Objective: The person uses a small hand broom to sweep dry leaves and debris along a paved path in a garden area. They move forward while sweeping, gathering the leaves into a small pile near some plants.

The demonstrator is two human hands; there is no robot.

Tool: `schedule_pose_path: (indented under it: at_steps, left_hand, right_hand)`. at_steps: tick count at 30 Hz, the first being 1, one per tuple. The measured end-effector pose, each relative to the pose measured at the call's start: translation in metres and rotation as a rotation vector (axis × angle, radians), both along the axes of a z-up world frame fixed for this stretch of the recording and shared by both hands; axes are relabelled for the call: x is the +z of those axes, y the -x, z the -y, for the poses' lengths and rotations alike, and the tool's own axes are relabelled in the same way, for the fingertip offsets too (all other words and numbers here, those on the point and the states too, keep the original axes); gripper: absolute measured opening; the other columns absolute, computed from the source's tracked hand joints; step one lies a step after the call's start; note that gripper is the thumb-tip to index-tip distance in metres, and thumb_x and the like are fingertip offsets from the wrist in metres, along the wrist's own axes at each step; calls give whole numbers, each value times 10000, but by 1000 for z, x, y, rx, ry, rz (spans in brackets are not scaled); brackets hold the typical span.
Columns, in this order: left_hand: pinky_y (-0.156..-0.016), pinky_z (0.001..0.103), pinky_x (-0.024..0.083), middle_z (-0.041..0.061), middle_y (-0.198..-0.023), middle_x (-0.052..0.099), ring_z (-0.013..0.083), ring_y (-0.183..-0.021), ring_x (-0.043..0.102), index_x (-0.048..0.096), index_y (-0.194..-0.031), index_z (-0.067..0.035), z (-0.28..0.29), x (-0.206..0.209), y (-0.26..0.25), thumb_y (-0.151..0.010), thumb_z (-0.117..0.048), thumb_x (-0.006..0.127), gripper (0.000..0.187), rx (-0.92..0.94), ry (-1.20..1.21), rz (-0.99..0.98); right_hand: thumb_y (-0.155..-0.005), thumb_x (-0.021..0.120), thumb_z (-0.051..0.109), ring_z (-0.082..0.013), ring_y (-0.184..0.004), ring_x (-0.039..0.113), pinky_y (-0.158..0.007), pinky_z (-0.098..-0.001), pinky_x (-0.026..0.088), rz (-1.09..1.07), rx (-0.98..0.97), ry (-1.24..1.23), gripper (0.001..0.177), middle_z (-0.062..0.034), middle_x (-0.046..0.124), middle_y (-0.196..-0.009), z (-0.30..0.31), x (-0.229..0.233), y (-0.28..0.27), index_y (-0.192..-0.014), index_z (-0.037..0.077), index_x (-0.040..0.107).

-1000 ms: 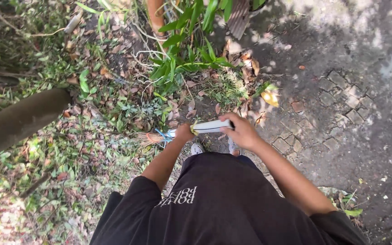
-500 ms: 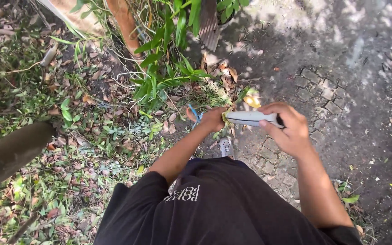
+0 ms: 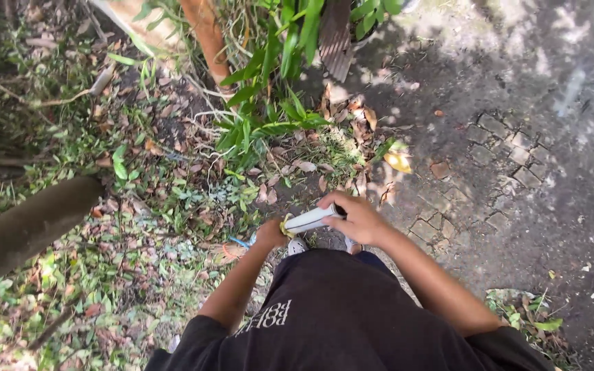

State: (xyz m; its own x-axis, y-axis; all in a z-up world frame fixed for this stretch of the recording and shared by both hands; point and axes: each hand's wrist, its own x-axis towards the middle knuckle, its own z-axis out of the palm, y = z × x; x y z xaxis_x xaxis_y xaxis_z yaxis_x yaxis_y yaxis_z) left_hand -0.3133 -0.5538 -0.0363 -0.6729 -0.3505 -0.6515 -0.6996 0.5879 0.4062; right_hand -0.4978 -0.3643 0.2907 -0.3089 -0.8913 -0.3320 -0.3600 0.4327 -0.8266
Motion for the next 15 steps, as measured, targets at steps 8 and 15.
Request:
schedule_pose_path:
  at_steps: [8, 15]
  left_hand:
    - [-1039, 538, 528, 161, -1278, 659, 407, -1214, 647, 618, -1361, -207, -28, -29, 152, -750, -245, 775, 632, -17, -34, -354]
    - [-965, 557, 563, 140, -1211, 657, 443, -1111, 678, 639, -1254, -216, -45, 37, 222, -782, -155, 779, 496, -243, -138, -559]
  right_hand:
    - [-941, 714, 260, -420, -989, 716, -834, -539, 573, -433, -144, 276, 221, -113, 735, -1120, -52, -14, 36, -1124, 155, 648]
    - [-913, 744, 115, -347, -820, 749, -754, -414, 597, -529, -159, 743, 161, -144, 742, -991, -68, 42, 48, -1041, 44, 679]
